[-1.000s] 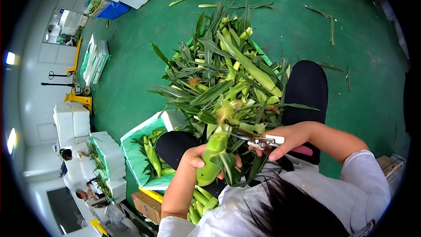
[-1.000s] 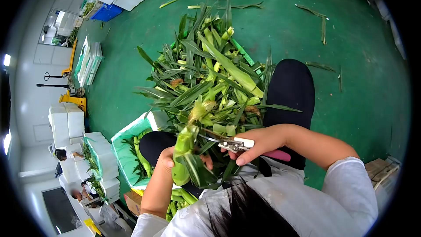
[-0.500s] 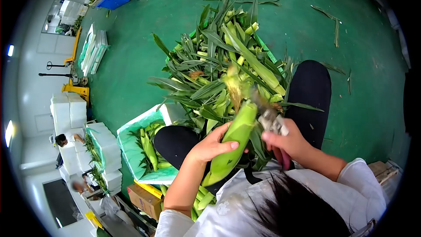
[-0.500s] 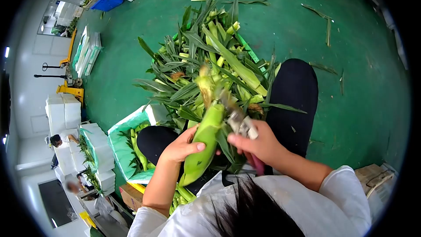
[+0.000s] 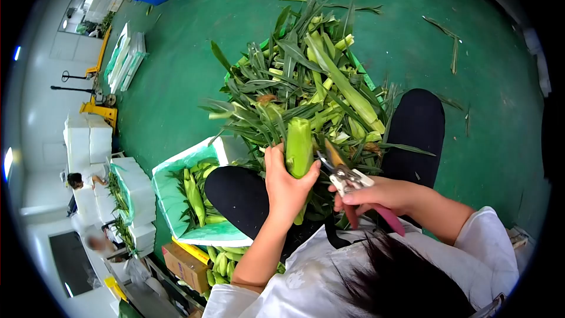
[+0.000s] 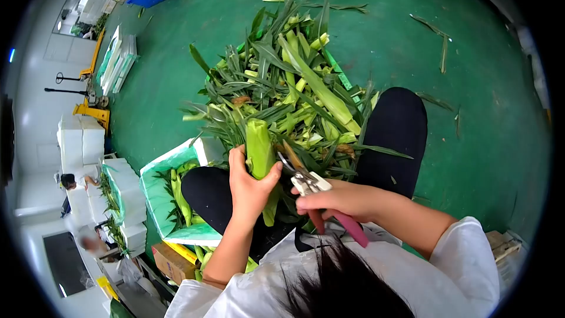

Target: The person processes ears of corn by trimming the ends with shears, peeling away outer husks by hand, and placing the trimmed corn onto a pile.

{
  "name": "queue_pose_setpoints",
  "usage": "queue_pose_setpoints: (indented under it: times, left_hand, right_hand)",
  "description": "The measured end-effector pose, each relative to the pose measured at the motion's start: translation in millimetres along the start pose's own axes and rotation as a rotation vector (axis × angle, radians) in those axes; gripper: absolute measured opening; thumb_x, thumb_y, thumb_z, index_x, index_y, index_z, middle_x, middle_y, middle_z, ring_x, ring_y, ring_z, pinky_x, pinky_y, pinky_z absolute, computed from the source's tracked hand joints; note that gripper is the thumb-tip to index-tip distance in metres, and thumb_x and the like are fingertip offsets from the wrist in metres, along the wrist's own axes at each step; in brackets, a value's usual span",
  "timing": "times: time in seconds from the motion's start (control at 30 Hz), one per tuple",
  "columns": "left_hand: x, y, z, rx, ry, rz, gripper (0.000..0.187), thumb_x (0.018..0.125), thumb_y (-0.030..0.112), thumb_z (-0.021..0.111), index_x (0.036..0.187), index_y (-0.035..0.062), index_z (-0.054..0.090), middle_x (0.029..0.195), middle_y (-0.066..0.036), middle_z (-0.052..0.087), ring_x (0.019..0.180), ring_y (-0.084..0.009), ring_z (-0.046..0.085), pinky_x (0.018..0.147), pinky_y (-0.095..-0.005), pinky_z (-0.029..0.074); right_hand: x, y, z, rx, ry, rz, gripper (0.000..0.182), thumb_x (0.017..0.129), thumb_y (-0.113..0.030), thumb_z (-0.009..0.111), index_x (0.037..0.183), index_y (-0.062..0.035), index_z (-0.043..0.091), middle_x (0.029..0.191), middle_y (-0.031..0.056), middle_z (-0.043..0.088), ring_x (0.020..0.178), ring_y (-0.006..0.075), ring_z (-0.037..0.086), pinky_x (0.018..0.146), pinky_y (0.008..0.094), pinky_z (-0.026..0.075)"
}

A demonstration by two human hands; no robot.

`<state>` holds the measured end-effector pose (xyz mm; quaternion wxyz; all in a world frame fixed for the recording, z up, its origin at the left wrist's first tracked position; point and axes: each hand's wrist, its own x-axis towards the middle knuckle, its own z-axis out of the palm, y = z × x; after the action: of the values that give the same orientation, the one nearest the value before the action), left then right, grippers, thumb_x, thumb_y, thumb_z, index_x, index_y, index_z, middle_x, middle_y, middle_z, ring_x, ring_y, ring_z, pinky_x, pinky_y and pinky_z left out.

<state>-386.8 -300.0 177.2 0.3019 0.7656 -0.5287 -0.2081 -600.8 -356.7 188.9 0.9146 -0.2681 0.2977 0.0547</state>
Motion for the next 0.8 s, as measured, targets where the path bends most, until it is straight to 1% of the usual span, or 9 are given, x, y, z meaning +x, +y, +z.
queue_pose_setpoints:
  times: [0.07,0.13,0.23,0.3,0.33,0.4,0.57,0.67,0.8]
  left_hand:
    - [-2,9,3,0.036,-0.029,0.046,0.059,0.068,0.017,0.082,0.116,-0.0008,0.054,0.102,-0.017,0.053,0.094,-0.0369,0.057,0.085,-0.0368,0.048]
    - [2,-1,1,-0.098,-0.146,0.016,0.059,0.071,0.018,0.083,0.119,-0.0008,0.055,0.106,-0.013,0.06,0.096,-0.027,0.061,0.085,-0.0361,0.049]
    - [6,-20,1,-0.597,-0.261,-0.226,0.047,0.087,0.024,0.072,0.123,0.0007,0.054,0.1,-0.008,0.061,0.093,-0.0179,0.06,0.085,-0.0321,0.049]
    - [4,-15,4,-0.835,-0.187,-0.431,0.038,0.097,0.029,0.061,0.123,0.002,0.054,0.097,-0.007,0.061,0.091,-0.0151,0.059,0.085,-0.0315,0.049]
    - [7,-21,6,-0.904,-0.177,-0.475,0.039,0.107,0.037,0.041,0.122,0.0031,0.054,0.098,-0.007,0.062,0.087,-0.0155,0.061,0.08,-0.0319,0.051]
    - [8,-9,13,-1.1,-0.113,-0.539,0.044,0.107,0.042,0.036,0.12,0.0032,0.054,0.098,-0.007,0.062,0.087,-0.0167,0.061,0.08,-0.0328,0.052]
    - [19,10,40,-1.439,-0.015,-0.679,0.029,0.106,0.028,0.045,0.116,0.0029,0.056,0.106,-0.008,0.065,0.094,-0.0159,0.062,0.086,-0.033,0.052]
    - [24,-17,59,-1.115,-0.092,-0.435,0.032,0.1,0.019,0.055,0.129,0.0033,0.053,0.123,-0.01,0.059,0.106,-0.0211,0.06,0.094,-0.0356,0.049]
    - [23,-32,40,-0.111,-0.192,0.038,0.068,0.087,0.023,0.071,0.145,0.006,0.041,0.139,-0.022,0.05,0.11,-0.0363,0.063,0.096,-0.0409,0.049]
  right_hand:
    - [22,7,-4,-0.001,0.063,-0.188,0.046,0.088,-0.029,0.068,0.122,-0.0032,0.051,0.098,0.0093,0.063,0.071,0.015,0.062,0.069,0.0312,0.047]
    - [31,-3,-6,-0.211,0.285,-0.345,0.024,0.087,-0.019,0.07,0.101,-0.0027,0.06,0.082,0.0051,0.064,0.062,0.0114,0.06,0.055,0.0259,0.046]
    - [43,1,-18,-0.33,0.488,-0.445,0.011,0.087,-0.012,0.068,0.09,-0.0031,0.062,0.074,0.0022,0.064,0.06,0.0095,0.059,0.056,0.0252,0.048]
    - [46,8,-21,-0.189,0.456,-0.498,0.027,0.084,-0.009,0.073,0.107,-0.0025,0.059,0.091,0.0041,0.066,0.079,0.0104,0.061,0.07,0.0274,0.051]
    - [55,25,-21,-0.139,0.452,-0.618,0.034,0.083,-0.009,0.075,0.112,-0.0024,0.058,0.098,0.0051,0.066,0.084,0.0109,0.061,0.075,0.0286,0.051]
    - [67,42,-22,-0.081,0.371,-0.717,0.061,0.079,-0.008,0.08,0.13,-0.0014,0.047,0.121,0.009,0.06,0.104,0.0138,0.056,0.093,0.0334,0.048]
    - [69,28,-18,-0.129,0.421,-0.763,0.065,0.077,-0.015,0.083,0.13,-0.0002,0.047,0.121,0.0074,0.055,0.114,0.0159,0.052,0.1,0.0317,0.041]
    - [58,23,-25,0.058,0.355,-0.743,0.062,0.079,-0.011,0.078,0.132,-0.0017,0.047,0.12,0.0077,0.057,0.114,0.0168,0.053,0.101,0.033,0.041]
    - [45,12,-30,0.431,0.112,-0.618,0.058,0.081,-0.009,0.075,0.132,-0.0032,0.048,0.121,0.0083,0.058,0.115,0.0176,0.054,0.102,0.034,0.042]
